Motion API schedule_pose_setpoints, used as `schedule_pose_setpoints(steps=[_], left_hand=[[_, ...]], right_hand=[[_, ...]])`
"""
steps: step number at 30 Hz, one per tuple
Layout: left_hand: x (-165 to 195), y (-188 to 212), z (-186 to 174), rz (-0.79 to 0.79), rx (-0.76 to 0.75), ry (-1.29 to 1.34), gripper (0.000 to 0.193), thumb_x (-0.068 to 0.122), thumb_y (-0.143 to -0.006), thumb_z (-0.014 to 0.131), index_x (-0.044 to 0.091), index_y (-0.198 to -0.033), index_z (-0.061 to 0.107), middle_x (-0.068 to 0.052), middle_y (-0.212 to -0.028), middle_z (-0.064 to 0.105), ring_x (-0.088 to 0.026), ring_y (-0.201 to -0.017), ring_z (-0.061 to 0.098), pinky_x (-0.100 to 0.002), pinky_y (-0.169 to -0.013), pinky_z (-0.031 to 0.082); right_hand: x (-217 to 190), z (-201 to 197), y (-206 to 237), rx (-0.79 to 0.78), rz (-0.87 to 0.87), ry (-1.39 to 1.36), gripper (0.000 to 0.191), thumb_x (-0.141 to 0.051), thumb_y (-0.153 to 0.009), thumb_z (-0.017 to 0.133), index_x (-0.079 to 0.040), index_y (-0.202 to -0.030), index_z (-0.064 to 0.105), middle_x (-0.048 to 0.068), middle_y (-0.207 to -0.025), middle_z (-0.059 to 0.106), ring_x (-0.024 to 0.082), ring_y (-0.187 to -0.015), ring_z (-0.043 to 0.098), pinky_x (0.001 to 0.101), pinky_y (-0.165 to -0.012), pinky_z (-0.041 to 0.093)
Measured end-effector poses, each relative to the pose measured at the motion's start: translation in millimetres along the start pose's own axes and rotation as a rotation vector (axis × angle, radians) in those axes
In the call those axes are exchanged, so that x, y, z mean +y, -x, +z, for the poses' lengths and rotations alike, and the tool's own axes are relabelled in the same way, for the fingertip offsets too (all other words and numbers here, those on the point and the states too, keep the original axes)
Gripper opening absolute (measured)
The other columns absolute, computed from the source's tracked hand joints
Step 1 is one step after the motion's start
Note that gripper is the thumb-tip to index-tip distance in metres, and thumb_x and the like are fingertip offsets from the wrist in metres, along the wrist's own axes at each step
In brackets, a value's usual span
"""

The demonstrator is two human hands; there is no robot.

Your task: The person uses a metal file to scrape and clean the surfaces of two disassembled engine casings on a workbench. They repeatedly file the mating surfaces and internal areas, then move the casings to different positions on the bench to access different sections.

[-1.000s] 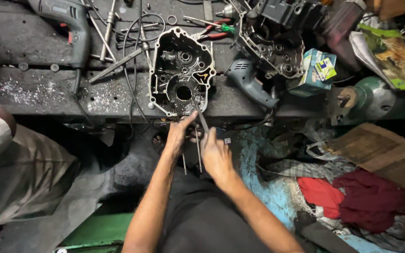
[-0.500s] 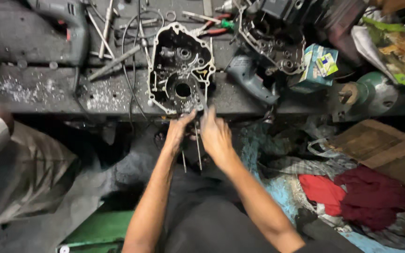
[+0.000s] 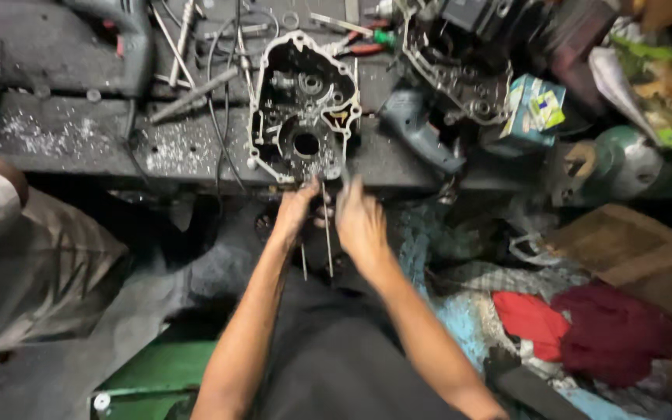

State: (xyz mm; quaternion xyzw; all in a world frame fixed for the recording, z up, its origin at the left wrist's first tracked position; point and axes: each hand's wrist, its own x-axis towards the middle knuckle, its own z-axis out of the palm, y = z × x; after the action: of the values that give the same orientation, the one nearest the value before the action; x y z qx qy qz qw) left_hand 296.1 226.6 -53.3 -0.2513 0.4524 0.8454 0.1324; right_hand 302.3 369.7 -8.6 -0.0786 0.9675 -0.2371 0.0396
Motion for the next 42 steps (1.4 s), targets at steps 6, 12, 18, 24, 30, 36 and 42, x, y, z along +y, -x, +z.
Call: schedule_pose_setpoints(steps=[6,12,18,24,30,36,42], left_hand=[[-1.3,-1.8,0.8,-0.052,0.064,-0.063,0.045,0.047,-0.099,0.06,0.003,-0.095,0.069,-0.006,-0.081,0.069,-0.016,-0.058,0.065,-0.028,-0.044,0.048],[-9.5,-11.5,-4.5,-0.036,0.044,-0.129,0.042,0.042,-0.1,0.063,0.001,-0.095,0.068,-0.007,-0.08,0.07,-0.015,-0.06,0.066,-0.028,-0.047,0.052],[-12.0,-13.3,-9.0,-0.067,0.045,-0.117,0.045,0.046,-0.1,0.058,0.003,-0.091,0.07,-0.007,-0.078,0.072,-0.017,-0.062,0.07,-0.029,-0.049,0.056],[9.4,12.7,-2.0,-0.043,0.137,-0.291,0.045,0.046,-0.096,0.065,0.002,-0.092,0.072,-0.007,-0.079,0.076,-0.02,-0.063,0.071,-0.032,-0.053,0.058],[32.6,64.2,5.6,0.47,0.484,-1.054,0.029,0.025,-0.092,0.077,0.004,-0.111,0.068,-0.013,-0.097,0.071,-0.03,-0.079,0.072,-0.039,-0.069,0.057],[35.0,46.6,20.0,0.855,0.25,-1.357,0.034,0.022,-0.093,0.08,0.017,-0.125,0.068,-0.003,-0.114,0.066,-0.028,-0.108,0.059,-0.04,-0.095,0.049],[32.3,13.9,15.3,0.937,0.216,-1.717,0.053,0.049,-0.091,0.081,0.027,-0.138,0.07,-0.002,-0.112,0.063,-0.025,-0.1,0.055,-0.038,-0.079,0.043]], right_hand=[[1.4,9.0,-0.9,-0.073,0.084,0.014,0.047,-0.03,-0.104,0.046,0.003,-0.138,0.045,0.035,-0.081,0.068,0.055,-0.075,0.067,0.0653,-0.067,0.052],[1.9,9.5,1.1,-0.066,0.045,0.053,0.047,-0.031,-0.106,0.045,0.004,-0.137,0.047,0.033,-0.083,0.069,0.055,-0.076,0.068,0.0648,-0.068,0.054],[6.5,6.3,-18.4,-0.1,0.062,0.035,0.044,-0.029,-0.107,0.044,0.003,-0.137,0.049,0.032,-0.078,0.069,0.051,-0.073,0.069,0.0604,-0.065,0.055],[80.8,5.8,-7.4,0.156,0.163,-0.26,0.024,-0.024,-0.113,0.047,-0.004,-0.11,0.058,0.022,-0.079,0.066,0.039,-0.069,0.067,0.0483,-0.057,0.047],[154.9,11.0,85.2,-0.022,0.609,-0.637,0.023,-0.025,-0.11,0.047,-0.006,-0.103,0.058,-0.002,-0.063,0.04,0.006,-0.048,0.034,0.0273,-0.041,0.028],[161.5,28.7,103.0,-0.147,0.912,-0.782,0.018,-0.022,-0.104,0.047,-0.009,-0.104,0.06,-0.002,-0.058,0.043,0.005,-0.039,0.032,0.0262,-0.034,0.025],[189.2,43.5,116.2,-0.263,0.585,-0.751,0.015,-0.018,-0.105,0.055,-0.005,-0.107,0.062,-0.003,-0.066,0.047,0.004,-0.058,0.043,0.0232,-0.051,0.036]])
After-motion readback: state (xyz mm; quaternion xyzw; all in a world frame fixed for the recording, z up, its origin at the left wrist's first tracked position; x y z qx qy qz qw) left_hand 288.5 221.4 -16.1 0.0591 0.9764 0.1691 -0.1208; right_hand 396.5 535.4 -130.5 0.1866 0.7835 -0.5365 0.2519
